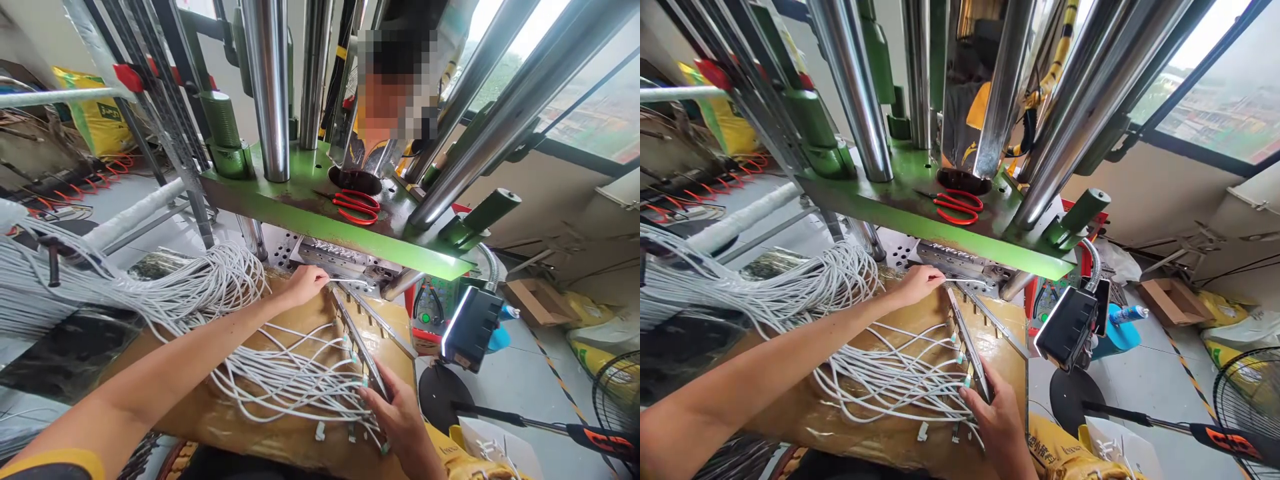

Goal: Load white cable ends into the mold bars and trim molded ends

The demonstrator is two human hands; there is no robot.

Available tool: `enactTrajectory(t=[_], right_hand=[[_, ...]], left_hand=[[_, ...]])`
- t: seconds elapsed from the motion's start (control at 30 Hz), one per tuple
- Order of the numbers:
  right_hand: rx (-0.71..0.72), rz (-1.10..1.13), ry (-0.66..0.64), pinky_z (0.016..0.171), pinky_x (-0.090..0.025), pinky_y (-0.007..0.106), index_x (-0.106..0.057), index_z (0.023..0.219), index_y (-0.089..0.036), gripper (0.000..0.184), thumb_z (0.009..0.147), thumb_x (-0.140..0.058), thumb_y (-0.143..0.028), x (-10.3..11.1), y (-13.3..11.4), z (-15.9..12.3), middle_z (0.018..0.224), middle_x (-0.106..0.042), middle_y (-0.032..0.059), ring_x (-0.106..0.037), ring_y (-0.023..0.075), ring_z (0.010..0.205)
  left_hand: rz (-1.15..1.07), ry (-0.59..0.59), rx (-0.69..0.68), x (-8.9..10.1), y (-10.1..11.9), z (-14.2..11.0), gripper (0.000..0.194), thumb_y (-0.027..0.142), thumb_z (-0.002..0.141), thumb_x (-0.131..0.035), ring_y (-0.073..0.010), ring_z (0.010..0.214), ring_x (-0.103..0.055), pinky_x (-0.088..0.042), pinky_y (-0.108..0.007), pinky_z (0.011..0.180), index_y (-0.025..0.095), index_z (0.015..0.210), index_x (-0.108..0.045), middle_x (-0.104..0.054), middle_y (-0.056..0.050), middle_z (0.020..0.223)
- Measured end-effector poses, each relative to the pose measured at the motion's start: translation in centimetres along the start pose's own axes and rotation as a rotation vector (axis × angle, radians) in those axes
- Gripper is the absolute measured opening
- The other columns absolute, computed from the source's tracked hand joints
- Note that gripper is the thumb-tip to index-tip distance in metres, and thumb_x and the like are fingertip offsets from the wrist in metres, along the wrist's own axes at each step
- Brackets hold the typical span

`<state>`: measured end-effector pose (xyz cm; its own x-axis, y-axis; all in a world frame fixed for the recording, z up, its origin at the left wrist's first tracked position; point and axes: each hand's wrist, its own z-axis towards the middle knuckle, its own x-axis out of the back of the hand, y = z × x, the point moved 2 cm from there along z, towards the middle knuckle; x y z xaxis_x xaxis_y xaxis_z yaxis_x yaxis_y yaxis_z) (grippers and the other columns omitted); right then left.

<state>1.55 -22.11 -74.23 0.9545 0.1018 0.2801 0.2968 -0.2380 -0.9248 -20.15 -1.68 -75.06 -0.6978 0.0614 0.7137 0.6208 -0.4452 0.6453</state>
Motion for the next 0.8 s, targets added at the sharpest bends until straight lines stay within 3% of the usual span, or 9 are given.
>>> enactTrajectory(t=[0.07, 0.13, 0.23, 0.33, 0.5, 0.57, 0.67, 0.8], right_hand=[[-0.031, 0.037, 0.041, 0.101, -0.048, 0.043, -0.062, 0.127, -0.015, 0.065, 0.073, -0.072, -0.051, 0.5, 0.7, -0.9, 0.124, -0.066, 0.0106, -0.061, 0.0330, 0.115], [-0.044, 0.054, 0.075, 0.100, -0.049, 0.045, -0.064, 0.125, -0.015, 0.066, 0.072, -0.073, -0.052, 0.8, 1.4, -1.6, 0.123, -0.066, 0.0109, -0.062, 0.0343, 0.114], [-0.046, 0.056, 0.096, 0.102, -0.046, 0.046, -0.062, 0.127, -0.014, 0.067, 0.073, -0.072, -0.052, 0.7, 2.2, -1.8, 0.123, -0.066, 0.0117, -0.061, 0.0348, 0.115], [-0.058, 0.056, 0.094, 0.106, -0.042, 0.047, -0.059, 0.131, -0.013, 0.071, 0.073, -0.071, -0.053, 0.0, 2.7, -1.4, 0.126, -0.065, 0.0130, -0.058, 0.0349, 0.118], [-0.076, 0.037, 0.082, 0.111, -0.036, 0.048, -0.055, 0.134, -0.011, 0.075, 0.075, -0.070, -0.054, -0.9, 3.1, -1.2, 0.131, -0.061, 0.0146, -0.055, 0.0343, 0.122], [-0.062, 0.017, 0.066, 0.111, -0.036, 0.045, -0.054, 0.135, -0.011, 0.072, 0.076, -0.069, -0.052, -1.0, 3.0, -1.2, 0.132, -0.060, 0.0139, -0.054, 0.0330, 0.123], [-0.034, -0.002, 0.069, 0.111, -0.037, 0.042, -0.055, 0.134, -0.013, 0.067, 0.078, -0.068, -0.047, -1.1, 2.9, -1.1, 0.133, -0.059, 0.0121, -0.052, 0.0317, 0.126], [-0.042, 0.025, 0.077, 0.110, -0.039, 0.041, -0.059, 0.131, -0.014, 0.063, 0.077, -0.068, -0.045, -1.4, 2.6, -0.9, 0.134, -0.059, 0.0106, -0.051, 0.0319, 0.128]], left_hand=[[0.023, 0.056, -0.001, 0.7, 0.6, -0.9, 0.019, 0.017, 0.087, -0.054, -0.0190, 0.086, -0.063, -0.046, -0.029, 0.079, 0.016, 0.087, -0.073, -0.069, -0.008, 0.091], [0.032, 0.047, -0.018, 0.9, 1.5, -2.5, 0.015, 0.020, 0.086, -0.058, -0.0180, 0.082, -0.062, -0.046, -0.029, 0.077, 0.018, 0.086, -0.072, -0.068, -0.006, 0.088], [0.054, -0.125, -0.118, -0.1, 2.7, -4.9, 0.008, 0.026, 0.078, -0.071, -0.0160, 0.068, -0.062, -0.045, -0.026, 0.065, 0.021, 0.084, -0.073, -0.068, -0.001, 0.077], [0.100, -0.217, -0.198, -1.4, 3.1, -6.6, 0.009, 0.023, 0.084, -0.065, -0.0201, 0.082, -0.065, -0.047, -0.028, 0.072, 0.020, 0.085, -0.073, -0.071, -0.004, 0.086], [-0.039, -0.167, -0.148, -1.2, 2.9, -8.1, 0.019, 0.017, 0.093, -0.052, -0.0157, 0.078, -0.069, -0.050, -0.024, 0.072, 0.019, 0.101, -0.069, -0.074, -0.004, 0.088], [-0.117, -0.176, -0.201, -1.1, 3.2, -8.5, 0.021, 0.017, 0.093, -0.052, -0.0157, 0.082, -0.071, -0.052, -0.023, 0.075, 0.019, 0.106, -0.068, -0.076, -0.004, 0.096], [-0.172, -0.170, -0.314, -1.6, 3.6, -8.7, 0.020, 0.017, 0.094, -0.052, -0.0172, 0.087, -0.071, -0.053, -0.025, 0.080, 0.018, 0.100, -0.071, -0.076, -0.005, 0.097], [-0.136, -0.128, -0.370, -2.3, 3.6, -8.7, 0.019, 0.014, 0.092, -0.053, -0.0166, 0.077, -0.070, -0.052, -0.024, 0.073, 0.016, 0.094, -0.071, -0.075, -0.005, 0.085]])
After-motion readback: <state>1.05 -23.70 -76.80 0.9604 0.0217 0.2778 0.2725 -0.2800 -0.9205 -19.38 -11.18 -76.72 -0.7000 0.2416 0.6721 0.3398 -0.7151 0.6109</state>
